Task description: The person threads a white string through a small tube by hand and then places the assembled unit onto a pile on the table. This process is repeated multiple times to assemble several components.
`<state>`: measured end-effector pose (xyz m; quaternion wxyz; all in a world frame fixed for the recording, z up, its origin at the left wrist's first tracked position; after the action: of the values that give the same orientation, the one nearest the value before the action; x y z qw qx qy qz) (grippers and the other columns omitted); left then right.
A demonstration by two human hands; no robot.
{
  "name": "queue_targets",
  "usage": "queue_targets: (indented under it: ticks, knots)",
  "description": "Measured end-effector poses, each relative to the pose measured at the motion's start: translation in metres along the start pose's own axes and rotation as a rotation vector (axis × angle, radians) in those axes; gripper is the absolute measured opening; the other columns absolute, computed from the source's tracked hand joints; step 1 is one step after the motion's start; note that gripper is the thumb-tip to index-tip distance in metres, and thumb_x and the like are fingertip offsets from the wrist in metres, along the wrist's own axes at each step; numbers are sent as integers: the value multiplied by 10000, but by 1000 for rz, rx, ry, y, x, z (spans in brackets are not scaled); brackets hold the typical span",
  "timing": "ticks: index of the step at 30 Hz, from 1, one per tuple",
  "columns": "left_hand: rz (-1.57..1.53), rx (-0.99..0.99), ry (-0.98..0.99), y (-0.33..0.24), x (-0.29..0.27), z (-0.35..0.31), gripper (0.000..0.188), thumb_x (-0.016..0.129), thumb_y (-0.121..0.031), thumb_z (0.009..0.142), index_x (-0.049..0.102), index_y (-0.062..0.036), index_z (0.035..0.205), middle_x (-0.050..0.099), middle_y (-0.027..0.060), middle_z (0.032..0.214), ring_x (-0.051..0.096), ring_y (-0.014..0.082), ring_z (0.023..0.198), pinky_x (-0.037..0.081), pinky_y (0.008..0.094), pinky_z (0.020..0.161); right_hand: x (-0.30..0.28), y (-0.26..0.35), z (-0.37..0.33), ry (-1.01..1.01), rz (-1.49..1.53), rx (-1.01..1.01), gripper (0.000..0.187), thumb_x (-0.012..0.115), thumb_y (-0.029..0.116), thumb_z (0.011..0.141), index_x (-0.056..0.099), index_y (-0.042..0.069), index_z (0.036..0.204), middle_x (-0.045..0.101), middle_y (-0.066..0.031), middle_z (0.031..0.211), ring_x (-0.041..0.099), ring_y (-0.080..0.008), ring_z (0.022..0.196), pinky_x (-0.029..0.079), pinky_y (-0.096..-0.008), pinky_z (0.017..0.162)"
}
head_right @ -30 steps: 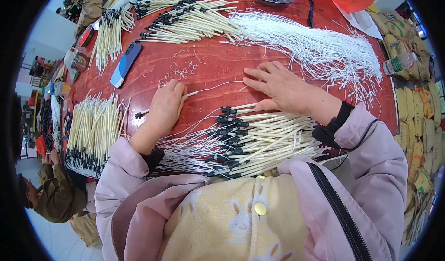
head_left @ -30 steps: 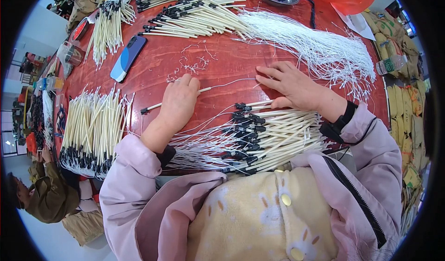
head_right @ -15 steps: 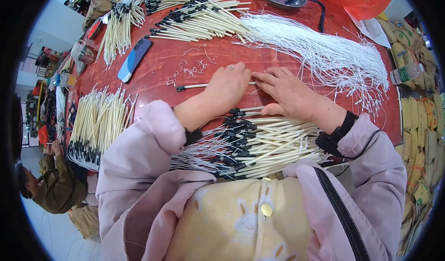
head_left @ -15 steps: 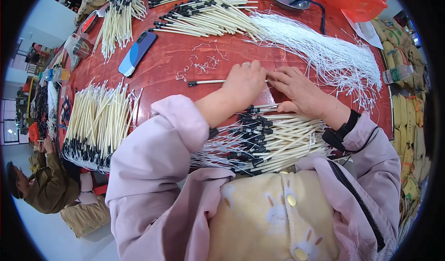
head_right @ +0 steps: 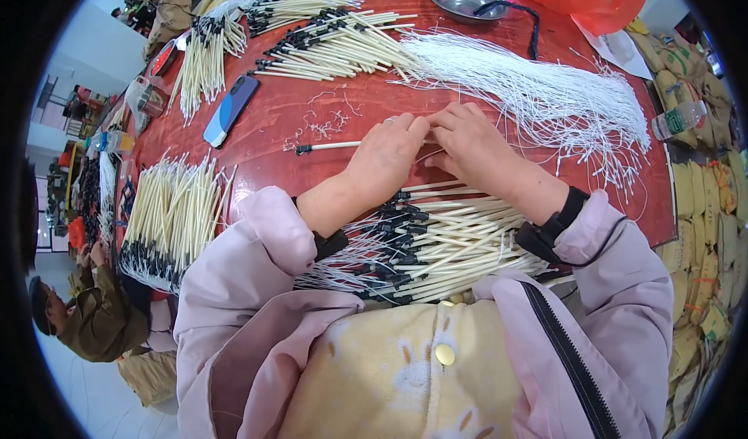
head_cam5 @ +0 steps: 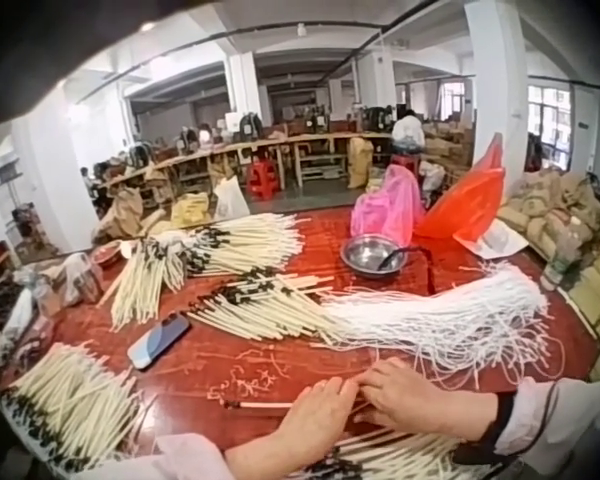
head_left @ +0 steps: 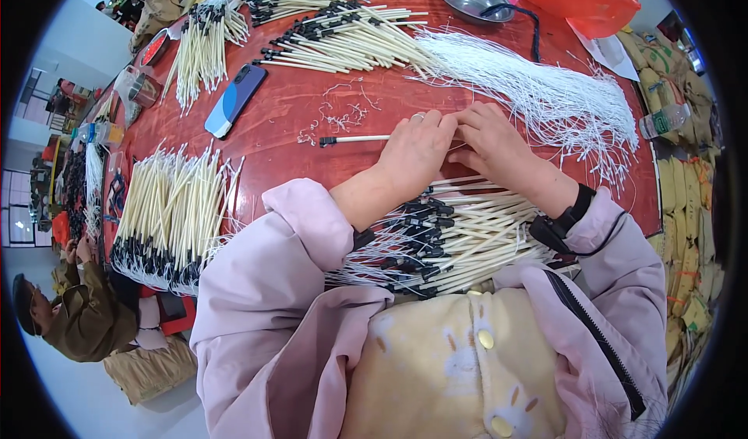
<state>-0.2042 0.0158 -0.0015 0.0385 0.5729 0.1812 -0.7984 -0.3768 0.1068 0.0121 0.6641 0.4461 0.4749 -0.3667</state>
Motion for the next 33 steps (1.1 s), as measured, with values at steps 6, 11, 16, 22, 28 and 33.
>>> queue_targets:
  ticks: [6, 11, 16, 22, 28, 33]
  knots:
    - [-187, 15, -60, 9, 1, 0, 293, 691, -81, 825, 562, -37, 1085, 622, 147, 1003, 646, 335, 972, 538, 459, 825, -7, -6, -3, -168, -29, -10, 532, 827, 248, 736, 650, 28, 1186, 615, -95, 1309, 545, -309, 1147, 428, -437, 981]
    - [-58, -108, -2, 28, 10, -13, 163, 595, -40, 875, 558, -35, 1033, 606, 169, 979, 627, 368, 957, 526, 462, 803, -14, -17, -19, -160, -48, 4, 619, 816, 324, 749, 633, 9, 1248, 585, -101, 1388, 535, -319, 1172, 420, -442, 1018]
    - [48, -87, 8, 31, 13, -16, 183, 625, -49, 835, 572, -50, 1011, 611, 138, 990, 648, 325, 980, 552, 435, 776, -4, -7, -35, 0, -53, -7, 726, 760, 443, 783, 602, -32, 1310, 522, -117, 1478, 505, -333, 1224, 401, -448, 1058]
    - [88, -68, 26, 28, 14, -13, 196, 635, -71, 838, 585, -61, 1027, 614, 121, 994, 648, 307, 985, 550, 421, 767, -1, 1, -35, 119, -42, -25, 829, 665, 548, 827, 554, -73, 1365, 457, -149, 1531, 451, -357, 1293, 368, -465, 1098]
    - [51, -19, 11, 6, 24, 2, 190, 651, -103, 838, 604, -74, 1020, 623, 117, 1012, 647, 292, 997, 545, 428, 767, 1, 5, -26, 156, -31, -46, 838, 649, 562, 843, 535, -70, 1382, 449, -175, 1528, 455, -376, 1294, 365, -480, 1104]
    - [152, -123, 59, 12, -12, -18, 223, 687, -158, 826, 614, -70, 1017, 624, 132, 1027, 643, 306, 1011, 546, 440, 786, -1, -9, -25, -58, -8, -40, 665, 689, 465, 864, 580, -27, 1299, 515, -172, 1444, 507, -369, 1236, 399, -474, 1063]
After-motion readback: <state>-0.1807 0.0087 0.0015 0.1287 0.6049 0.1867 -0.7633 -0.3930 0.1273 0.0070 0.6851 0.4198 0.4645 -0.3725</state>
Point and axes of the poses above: each hand's wrist, its own z-axis towards the middle knuckle, its own x-axis out of the palm, y = z × x, the point moved 1 cm from there along z, towards the middle knuckle
